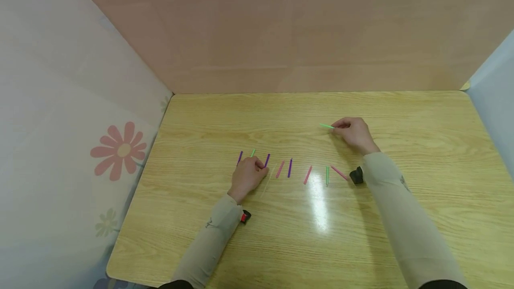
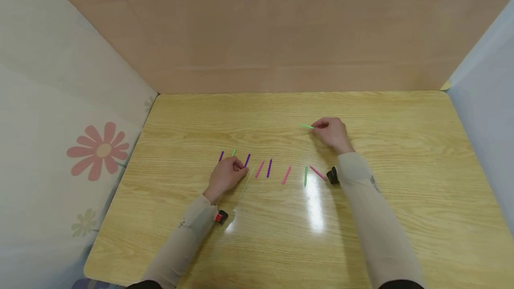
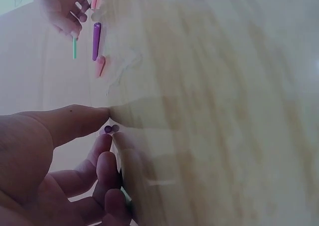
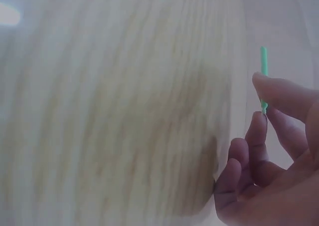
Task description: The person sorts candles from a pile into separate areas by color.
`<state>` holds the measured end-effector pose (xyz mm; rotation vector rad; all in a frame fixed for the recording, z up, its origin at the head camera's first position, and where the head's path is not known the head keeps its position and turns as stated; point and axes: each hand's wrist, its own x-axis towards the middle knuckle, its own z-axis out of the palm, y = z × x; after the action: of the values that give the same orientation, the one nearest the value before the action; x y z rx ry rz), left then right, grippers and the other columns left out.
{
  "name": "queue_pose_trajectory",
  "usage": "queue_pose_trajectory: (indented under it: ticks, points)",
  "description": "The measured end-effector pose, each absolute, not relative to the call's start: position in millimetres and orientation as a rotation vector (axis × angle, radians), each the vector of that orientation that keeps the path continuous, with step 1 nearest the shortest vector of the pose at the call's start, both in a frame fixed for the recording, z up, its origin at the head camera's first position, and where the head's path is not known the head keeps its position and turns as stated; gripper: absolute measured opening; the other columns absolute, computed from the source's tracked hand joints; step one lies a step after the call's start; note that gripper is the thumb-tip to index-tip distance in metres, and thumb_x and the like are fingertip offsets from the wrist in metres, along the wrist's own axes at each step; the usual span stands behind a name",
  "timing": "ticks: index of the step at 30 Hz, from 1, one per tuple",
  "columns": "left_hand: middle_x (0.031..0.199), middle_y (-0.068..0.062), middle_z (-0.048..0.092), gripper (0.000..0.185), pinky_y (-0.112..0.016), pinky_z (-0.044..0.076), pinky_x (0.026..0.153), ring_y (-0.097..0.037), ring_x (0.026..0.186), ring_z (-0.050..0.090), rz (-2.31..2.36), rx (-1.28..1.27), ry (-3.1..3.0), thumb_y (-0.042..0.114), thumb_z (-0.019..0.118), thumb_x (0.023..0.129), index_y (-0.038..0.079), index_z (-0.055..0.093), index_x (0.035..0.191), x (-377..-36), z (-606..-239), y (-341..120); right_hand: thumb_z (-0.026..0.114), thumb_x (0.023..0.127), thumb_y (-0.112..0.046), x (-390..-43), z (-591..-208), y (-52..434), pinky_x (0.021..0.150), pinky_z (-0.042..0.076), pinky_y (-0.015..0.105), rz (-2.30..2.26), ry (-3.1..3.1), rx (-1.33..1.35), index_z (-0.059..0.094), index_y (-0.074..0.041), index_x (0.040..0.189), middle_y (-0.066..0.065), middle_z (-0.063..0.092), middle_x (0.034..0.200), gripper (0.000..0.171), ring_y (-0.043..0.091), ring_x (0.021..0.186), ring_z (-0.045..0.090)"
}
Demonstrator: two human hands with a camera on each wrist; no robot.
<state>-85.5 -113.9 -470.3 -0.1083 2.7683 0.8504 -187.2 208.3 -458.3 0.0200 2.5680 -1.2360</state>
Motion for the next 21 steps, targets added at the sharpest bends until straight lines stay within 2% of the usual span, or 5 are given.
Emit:
queue_pose_trajectory:
  ticks: [9,17,21]
  points:
    - [0.089,-0.003,0.067,0.019,-0.028,0.047,0.061,-0.016,0.078,0.06,0.864,-0.101,2.768,0.031,0.067,0.087,0.012,0.067,0.09,-85.2,-469.7,-114.6,0.061,0.093,-0.026,-204.0,-460.7,202.9,0.084,0.036,0.036,-1.247,2.518,0.07,0.063,0.0,0.12,0.021,0.056,0.126,0.037,0.028,0.109,0.045]
    - [0.089,-0.004,0.067,0.019,-0.027,0.047,0.059,-0.016,0.077,0.061,0.873,-0.09,2.781,0.03,0.068,0.087,0.011,0.067,0.09,-85.1,-470.4,-114.6,0.064,0.092,-0.025,-211.9,-461.6,199.8,0.081,0.037,0.034,-1.287,2.473,0.124,0.062,0.002,0.121,0.021,0.056,0.128,0.039,0.026,0.105,0.045]
    - [0.087,-0.003,0.066,0.019,-0.026,0.045,0.058,-0.015,0.075,0.059,0.861,-0.094,2.786,0.031,0.068,0.087,0.012,0.067,0.089,-85.8,-471.5,-115.3,0.065,0.092,-0.024,-212.8,-460.5,196.5,0.084,0.038,0.036,-1.273,2.484,0.144,0.062,0.002,0.12,0.022,0.056,0.129,0.039,0.029,0.109,0.047]
